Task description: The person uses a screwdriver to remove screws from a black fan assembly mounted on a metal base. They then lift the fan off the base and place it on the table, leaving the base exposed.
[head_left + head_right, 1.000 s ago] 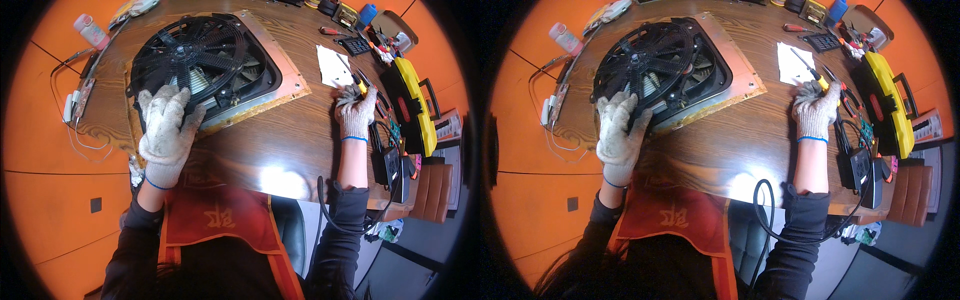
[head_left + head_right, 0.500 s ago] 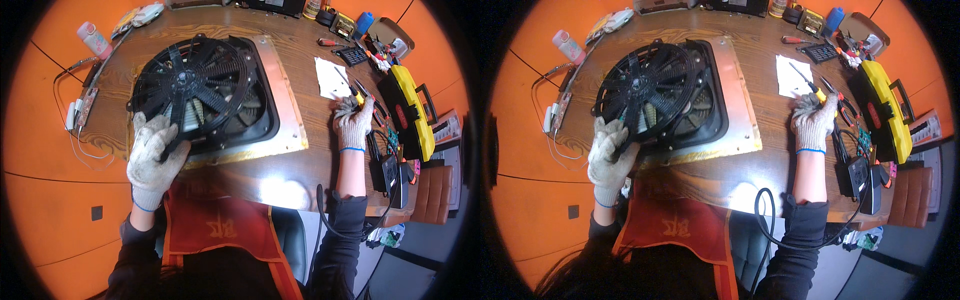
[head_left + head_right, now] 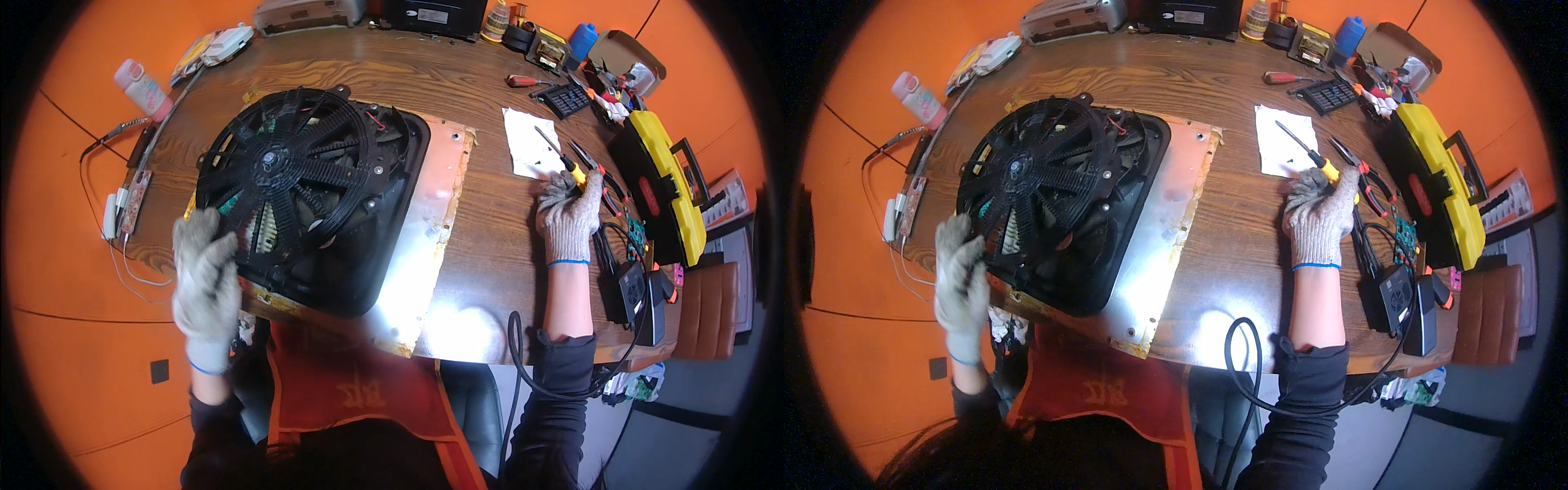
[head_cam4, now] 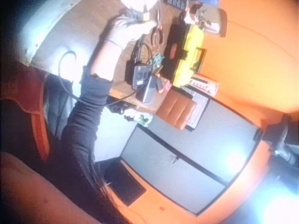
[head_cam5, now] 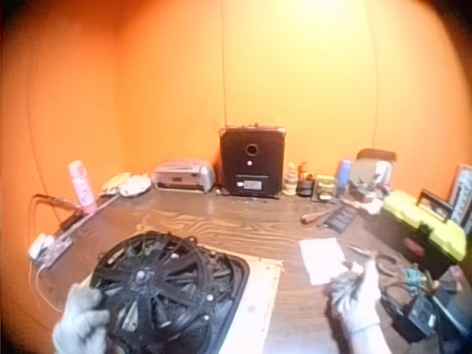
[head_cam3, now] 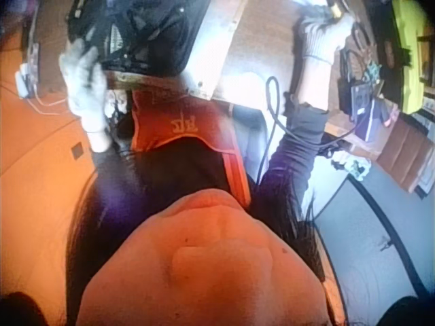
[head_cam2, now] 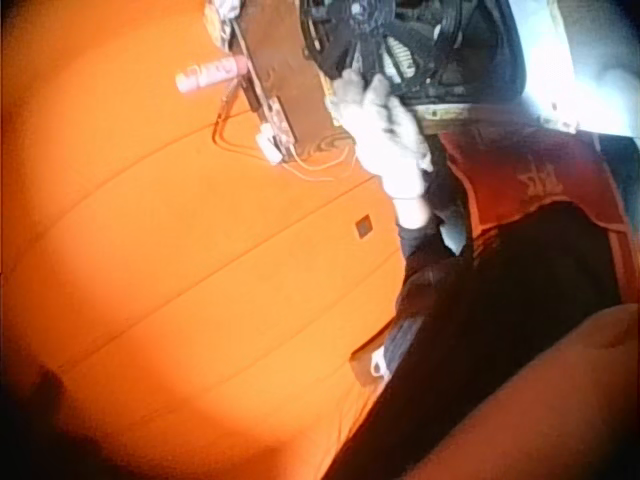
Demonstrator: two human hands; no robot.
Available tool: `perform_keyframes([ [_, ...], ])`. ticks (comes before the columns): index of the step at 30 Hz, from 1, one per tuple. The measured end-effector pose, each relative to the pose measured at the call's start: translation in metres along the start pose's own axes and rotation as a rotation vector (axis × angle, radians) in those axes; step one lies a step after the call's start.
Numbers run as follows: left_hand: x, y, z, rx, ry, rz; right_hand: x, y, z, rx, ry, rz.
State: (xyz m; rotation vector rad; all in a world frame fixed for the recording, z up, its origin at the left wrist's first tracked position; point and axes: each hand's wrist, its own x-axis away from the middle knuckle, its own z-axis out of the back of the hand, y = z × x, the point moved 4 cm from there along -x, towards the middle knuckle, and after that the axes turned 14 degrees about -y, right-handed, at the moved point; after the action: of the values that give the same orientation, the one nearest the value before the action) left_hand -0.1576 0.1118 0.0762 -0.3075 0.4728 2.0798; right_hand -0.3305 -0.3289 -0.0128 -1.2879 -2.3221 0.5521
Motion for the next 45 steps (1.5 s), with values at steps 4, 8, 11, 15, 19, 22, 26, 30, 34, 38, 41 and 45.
perform_keyframes([
  [4, 0.016, 0.041, -0.027, -0.164, 0.028, 0.025, 0.008, -0.001, -0.008, 0.158, -0.095, 0.114],
  [8, 0.015, 0.048, -0.045, -0.261, 0.009, 0.027, 0.020, 0.009, -0.025, 0.408, -0.282, 0.184],
  [11, 0.015, 0.045, -0.047, -0.243, -0.032, 0.040, 0.022, 0.020, -0.028, 0.530, -0.251, 0.191],
  [15, 0.020, 0.044, -0.050, -0.211, -0.041, 0.060, 0.020, 0.030, -0.031, 0.748, -0.359, 0.232],
  [19, 0.024, 0.039, -0.055, -0.105, -0.011, 0.041, 0.026, 0.027, -0.035, 1.172, -0.412, 0.419],
  [22, 0.024, 0.037, -0.058, -0.076, -0.013, 0.028, 0.029, 0.028, -0.034, 0.945, -0.444, 0.344],
  [26, 0.021, 0.036, -0.058, -0.101, 0.021, -0.009, 0.031, 0.031, -0.037, 1.089, -0.432, 0.297],
  [30, 0.019, 0.036, -0.057, -0.131, 0.021, -0.021, 0.031, 0.027, -0.040, 1.087, -0.426, 0.432],
  [34, 0.021, 0.038, -0.056, -0.144, -0.011, 0.011, 0.033, 0.028, -0.039, 1.136, -0.476, 0.346],
  [38, 0.023, 0.037, -0.056, -0.130, -0.008, 0.008, 0.036, 0.029, -0.045, 1.305, -0.537, 0.494],
  [41, 0.023, 0.036, -0.056, -0.139, 0.015, -0.008, 0.034, 0.027, -0.044, 1.396, -0.468, 0.537],
  [45, 0.023, 0.036, -0.057, -0.157, 0.029, -0.009, 0.035, 0.025, -0.040, 1.295, -0.455, 0.480],
])
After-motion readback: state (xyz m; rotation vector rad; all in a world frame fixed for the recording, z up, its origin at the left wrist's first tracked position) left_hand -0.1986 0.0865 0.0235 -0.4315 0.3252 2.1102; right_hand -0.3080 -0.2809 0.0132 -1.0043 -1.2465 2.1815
